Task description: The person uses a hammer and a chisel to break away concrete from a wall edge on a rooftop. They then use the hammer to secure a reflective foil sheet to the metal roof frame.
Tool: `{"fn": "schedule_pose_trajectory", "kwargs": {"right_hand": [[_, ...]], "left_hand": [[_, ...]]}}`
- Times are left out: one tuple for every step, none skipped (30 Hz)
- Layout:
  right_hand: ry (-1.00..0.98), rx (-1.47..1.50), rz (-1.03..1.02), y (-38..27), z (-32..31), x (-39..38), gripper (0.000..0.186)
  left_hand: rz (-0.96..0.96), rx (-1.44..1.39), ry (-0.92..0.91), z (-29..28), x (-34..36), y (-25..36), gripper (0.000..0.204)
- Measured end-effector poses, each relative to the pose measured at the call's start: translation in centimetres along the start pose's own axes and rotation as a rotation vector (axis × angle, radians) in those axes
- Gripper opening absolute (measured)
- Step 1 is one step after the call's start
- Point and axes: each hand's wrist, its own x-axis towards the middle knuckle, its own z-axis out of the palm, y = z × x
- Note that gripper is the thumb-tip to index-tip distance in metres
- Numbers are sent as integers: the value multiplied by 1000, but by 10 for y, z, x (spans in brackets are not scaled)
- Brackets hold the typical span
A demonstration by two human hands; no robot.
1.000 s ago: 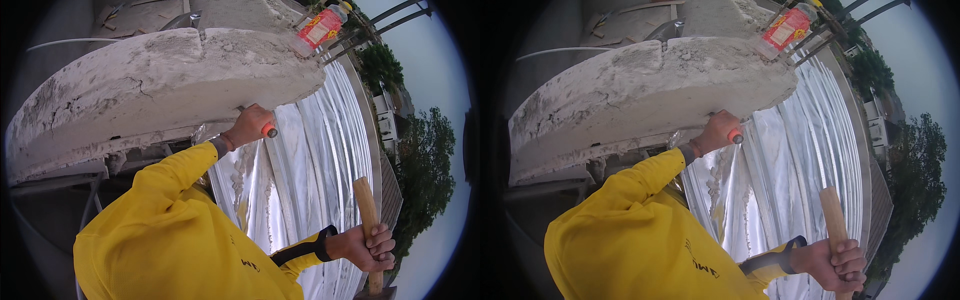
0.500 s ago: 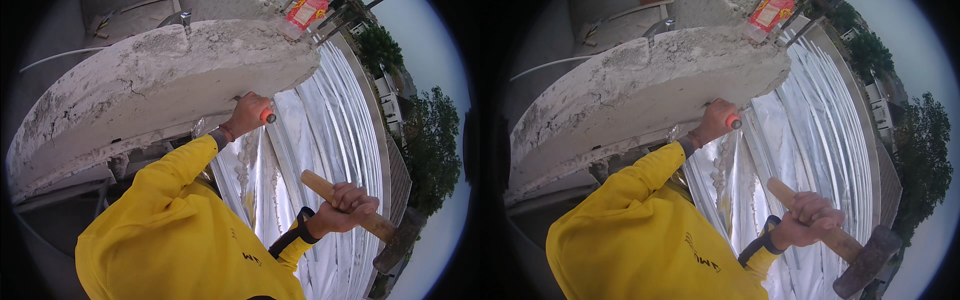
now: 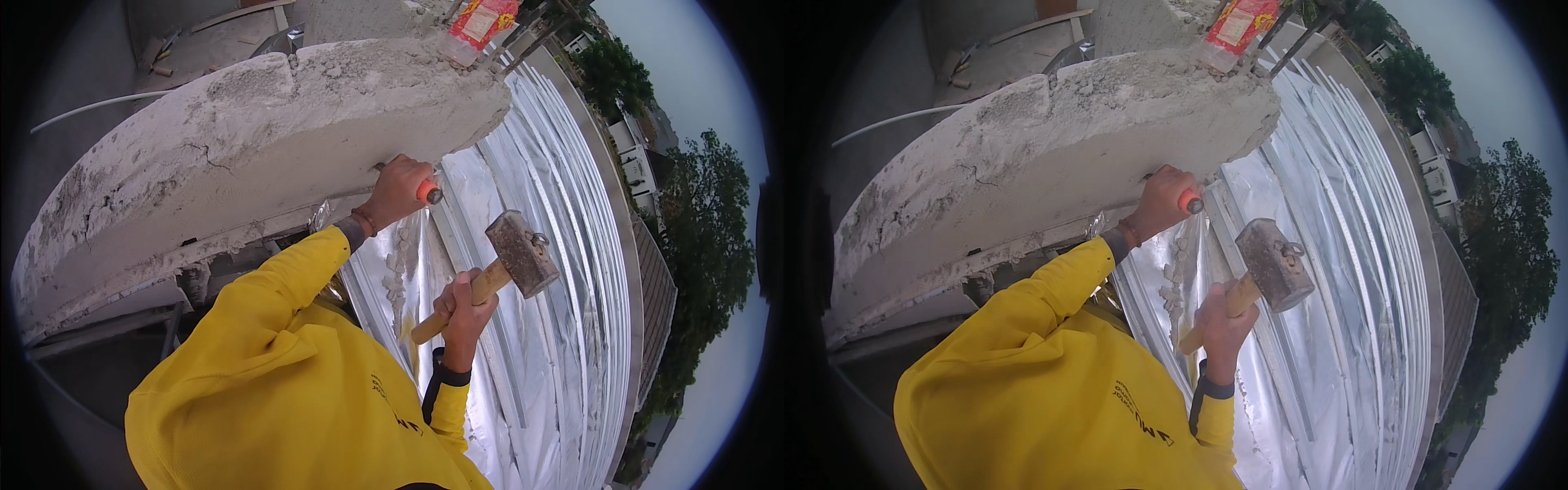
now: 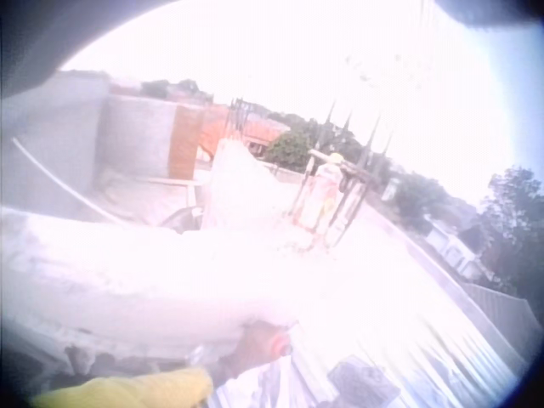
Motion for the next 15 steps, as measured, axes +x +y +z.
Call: {"fn": "schedule_pose_trajectory", "kwargs": {"right_hand": [[76,110,-151,-27,3,-2,23],[68,227,-309,-52,-10,-1,21],[107,143,-573,-80,-19,3,31],[113,179,-751,-110,-32,6,36],[155,226,-935,-138,-43,8,34],[245,275,-1100,-171,-61,0,33],[312,343,-1251,-189,-69,1,32],[251,403,-1209,-182,-65,5,33],[193,458,-1161,-163,-56,8,34],[110,541,-1092,-131,-41,18,34],[121,379,-767,-67,-5,20,36],[188,48,-350,14,-1,15,32],[133,-65,-190,43,-6,19,26],[32,-209,-48,51,6,32,21],[-69,-353,105,58,20,28,18]], "left_hand": [[-11,22,-16,-3,0,-3,22],[-6,20,-2,-5,1,1,22],[-2,28,12,-9,4,5,22],[0,34,30,-11,3,8,22],[-12,36,28,-13,0,5,22],[-15,-3,20,-7,0,9,22],[-28,-16,21,-6,1,6,22],[-19,-29,18,-4,4,4,22],[-16,-43,12,-2,4,6,22],[-22,-21,16,-9,-1,2,22],[-36,-30,-6,-9,-1,3,22],[-29,-63,-27,-4,8,11,22],[-42,-59,-49,-5,6,12,22],[-48,-22,-64,-6,2,14,22],[-54,12,-81,-7,-3,16,23]]}}
